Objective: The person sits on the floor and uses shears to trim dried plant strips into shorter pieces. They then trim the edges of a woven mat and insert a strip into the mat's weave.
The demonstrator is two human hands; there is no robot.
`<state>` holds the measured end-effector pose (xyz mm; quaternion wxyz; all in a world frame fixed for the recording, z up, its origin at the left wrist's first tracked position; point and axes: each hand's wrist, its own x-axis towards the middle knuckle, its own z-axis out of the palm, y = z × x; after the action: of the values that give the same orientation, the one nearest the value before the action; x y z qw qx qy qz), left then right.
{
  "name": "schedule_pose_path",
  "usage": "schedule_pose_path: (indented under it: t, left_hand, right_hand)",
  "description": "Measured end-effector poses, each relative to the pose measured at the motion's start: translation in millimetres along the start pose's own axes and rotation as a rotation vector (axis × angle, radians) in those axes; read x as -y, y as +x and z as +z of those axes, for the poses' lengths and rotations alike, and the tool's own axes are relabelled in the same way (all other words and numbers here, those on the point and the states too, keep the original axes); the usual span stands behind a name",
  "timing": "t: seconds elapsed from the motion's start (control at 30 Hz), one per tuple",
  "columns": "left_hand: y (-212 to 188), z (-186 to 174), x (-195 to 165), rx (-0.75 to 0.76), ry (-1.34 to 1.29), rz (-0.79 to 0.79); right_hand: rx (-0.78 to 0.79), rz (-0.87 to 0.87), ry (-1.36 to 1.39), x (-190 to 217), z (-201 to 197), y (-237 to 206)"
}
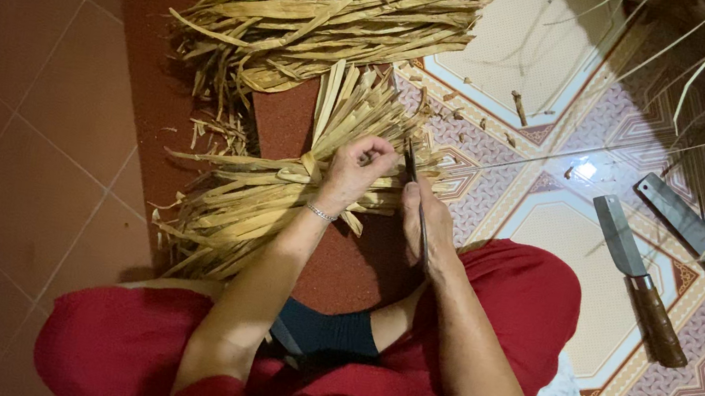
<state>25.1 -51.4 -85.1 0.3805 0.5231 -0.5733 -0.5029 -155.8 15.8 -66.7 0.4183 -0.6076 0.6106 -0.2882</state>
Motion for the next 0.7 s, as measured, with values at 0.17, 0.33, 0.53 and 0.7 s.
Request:
schedule_pose_path:
  t: [0.17,0.33,0.53,0.7]
  left_hand:
    - [-4.4,1.4,-9.1,-0.005,-0.015,0.029]
    - [-3.3,4.0,-9.5,-0.026,0.056,-0.095]
    - [-8.9,6.9,-5.8,0.061,0.139,-0.032]
    - [-22.0,4.1,-13.5,0.011,0.326,0.174]
  right_hand:
    - [-0.056,-0.001,-0.059,1.7,4.5,-2.2]
    - [-0.115,0.055,-0.075,-9.7,19.8,-3.2]
    - [-0.191,0.037,0.269,-23.4,30.8,-3.2]
    - [-0.274,0.304,0.821,-29.3,-9.2,6.0]
